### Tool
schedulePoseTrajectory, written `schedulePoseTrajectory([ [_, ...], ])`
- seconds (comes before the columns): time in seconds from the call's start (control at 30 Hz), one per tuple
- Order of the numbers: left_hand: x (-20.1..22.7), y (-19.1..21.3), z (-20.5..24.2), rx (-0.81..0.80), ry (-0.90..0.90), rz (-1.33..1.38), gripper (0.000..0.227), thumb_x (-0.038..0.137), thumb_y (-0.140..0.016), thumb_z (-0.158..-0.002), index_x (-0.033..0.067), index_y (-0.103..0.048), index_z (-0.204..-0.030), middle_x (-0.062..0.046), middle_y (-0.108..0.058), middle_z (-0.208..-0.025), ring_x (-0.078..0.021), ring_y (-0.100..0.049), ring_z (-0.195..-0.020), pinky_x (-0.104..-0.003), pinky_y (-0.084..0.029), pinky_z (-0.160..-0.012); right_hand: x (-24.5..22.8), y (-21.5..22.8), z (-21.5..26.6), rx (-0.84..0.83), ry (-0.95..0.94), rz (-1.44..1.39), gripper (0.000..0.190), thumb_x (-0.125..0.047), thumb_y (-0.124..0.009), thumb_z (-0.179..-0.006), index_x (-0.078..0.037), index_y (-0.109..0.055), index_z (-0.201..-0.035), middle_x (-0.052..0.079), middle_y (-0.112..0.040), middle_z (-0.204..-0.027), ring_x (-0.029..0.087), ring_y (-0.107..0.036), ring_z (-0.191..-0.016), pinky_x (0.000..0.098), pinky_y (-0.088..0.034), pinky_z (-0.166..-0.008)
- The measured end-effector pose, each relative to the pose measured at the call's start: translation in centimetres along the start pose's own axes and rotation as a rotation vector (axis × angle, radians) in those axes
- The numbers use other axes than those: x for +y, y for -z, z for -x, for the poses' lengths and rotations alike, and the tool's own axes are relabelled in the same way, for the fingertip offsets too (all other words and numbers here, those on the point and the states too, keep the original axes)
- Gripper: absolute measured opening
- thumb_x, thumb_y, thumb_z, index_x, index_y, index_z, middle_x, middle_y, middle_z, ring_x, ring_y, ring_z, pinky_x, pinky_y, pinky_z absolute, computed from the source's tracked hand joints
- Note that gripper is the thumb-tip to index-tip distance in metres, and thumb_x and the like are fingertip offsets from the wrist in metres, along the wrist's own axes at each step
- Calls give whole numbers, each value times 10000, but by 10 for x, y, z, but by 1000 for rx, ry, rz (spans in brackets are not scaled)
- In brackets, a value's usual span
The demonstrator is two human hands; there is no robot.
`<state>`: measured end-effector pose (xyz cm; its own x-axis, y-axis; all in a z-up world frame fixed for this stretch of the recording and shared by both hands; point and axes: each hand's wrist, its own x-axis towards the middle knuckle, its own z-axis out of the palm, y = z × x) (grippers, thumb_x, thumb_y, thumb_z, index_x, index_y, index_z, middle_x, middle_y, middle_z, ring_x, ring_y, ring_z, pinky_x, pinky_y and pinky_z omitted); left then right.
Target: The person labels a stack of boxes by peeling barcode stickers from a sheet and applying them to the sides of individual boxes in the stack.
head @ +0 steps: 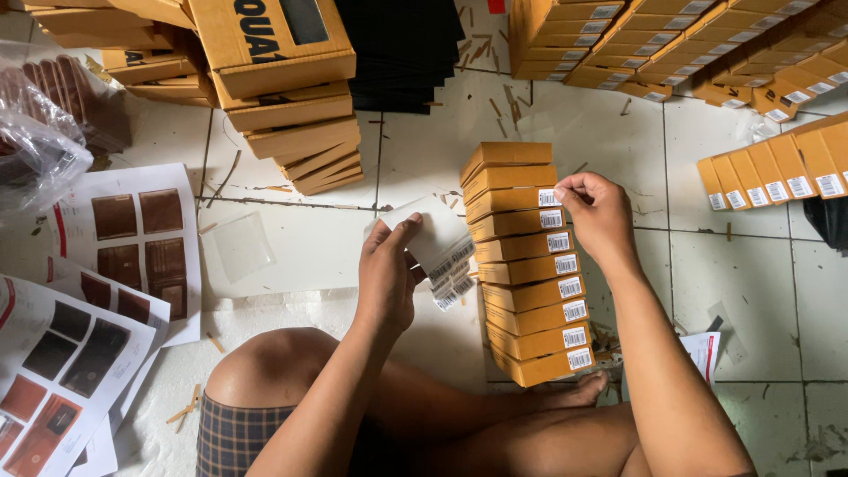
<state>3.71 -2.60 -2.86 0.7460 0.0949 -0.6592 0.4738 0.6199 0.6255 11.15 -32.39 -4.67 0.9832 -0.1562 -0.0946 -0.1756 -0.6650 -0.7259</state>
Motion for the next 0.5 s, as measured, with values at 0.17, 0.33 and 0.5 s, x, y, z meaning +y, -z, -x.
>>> schedulePoseTrajectory([
  [0.17, 2, -1, 3, -13, 1, -13, 323, 263, -680, -938, 49, -640, -1177, -142, -710, -1026, -300, -710, -924, -507, -575, -840, -5, -2, 3, 19, 6, 48, 54, -187, -738, -958, -177, -773, -998, -4, -732, -839, 106, -584, -735, 287, -482, -715],
  [0.33, 5, -3, 6, -24, 2, 0, 307, 248, -680, -938, 47, -639, -1167, -138, -708, -1016, -293, -710, -916, -500, -576, -832, -45, -3, 24, 149, -10, 330, 47, -259, -763, -944, -223, -776, -970, -12, -760, -911, 251, -687, -820, 410, -535, -751],
  [0.5, 2, -2, 3, -40, 16, 12, 314, 256, -679, -938, 50, -638, -1171, -141, -714, -1016, -296, -715, -911, -497, -581, -828, -30, -9, 23, 248, 55, 254, 149, -228, -833, -887, -226, -784, -1027, 6, -633, -1081, 248, -607, -923, 426, -522, -850],
])
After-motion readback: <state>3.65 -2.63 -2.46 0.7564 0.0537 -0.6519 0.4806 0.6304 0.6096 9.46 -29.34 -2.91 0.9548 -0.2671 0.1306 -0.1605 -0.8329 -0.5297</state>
